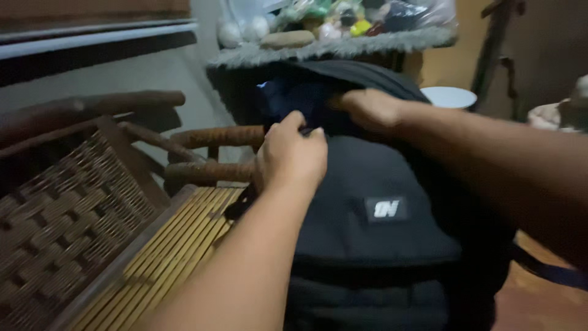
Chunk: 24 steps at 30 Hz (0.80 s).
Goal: The person opens a black backpack, places a folded light green cloth and a folded blue cloth inside, then closes the main compartment zipper. The person also adjusts the front pocket zipper and straps during the process.
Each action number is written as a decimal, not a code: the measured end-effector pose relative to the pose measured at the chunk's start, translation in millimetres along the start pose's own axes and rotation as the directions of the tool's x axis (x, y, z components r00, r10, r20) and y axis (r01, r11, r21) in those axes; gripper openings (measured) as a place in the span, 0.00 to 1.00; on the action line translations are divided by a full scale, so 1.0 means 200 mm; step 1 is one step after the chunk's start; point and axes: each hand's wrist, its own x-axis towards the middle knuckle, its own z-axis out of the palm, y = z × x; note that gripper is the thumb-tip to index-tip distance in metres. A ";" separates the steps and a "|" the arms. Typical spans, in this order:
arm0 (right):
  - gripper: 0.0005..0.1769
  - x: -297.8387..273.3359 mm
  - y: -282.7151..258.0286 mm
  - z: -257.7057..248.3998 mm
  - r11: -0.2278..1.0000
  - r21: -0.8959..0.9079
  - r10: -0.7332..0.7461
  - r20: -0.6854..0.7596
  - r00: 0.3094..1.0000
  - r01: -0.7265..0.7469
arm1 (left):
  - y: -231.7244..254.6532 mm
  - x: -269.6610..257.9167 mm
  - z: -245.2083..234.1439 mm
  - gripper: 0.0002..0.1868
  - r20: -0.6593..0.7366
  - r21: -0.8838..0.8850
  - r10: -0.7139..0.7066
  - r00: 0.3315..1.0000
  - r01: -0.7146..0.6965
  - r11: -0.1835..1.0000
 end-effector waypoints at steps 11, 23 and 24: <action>0.23 -0.74 -0.37 -0.34 0.833 0.168 0.536 -0.005 0.844 -0.527 | 0.32 -0.45 -0.23 0.14 0.140 -0.149 -0.159 0.977 0.180 0.972; 0.23 -0.98 -0.82 -0.55 0.599 0.675 0.596 -0.015 0.803 -0.432 | 0.25 -0.38 -0.12 0.24 -0.700 -0.174 0.110 0.706 -0.317 0.932; 0.24 -0.97 -0.83 -0.53 0.660 0.673 0.516 -0.082 0.853 -0.334 | 0.24 -0.34 -0.12 0.25 -0.709 -0.208 0.095 0.699 -0.336 0.918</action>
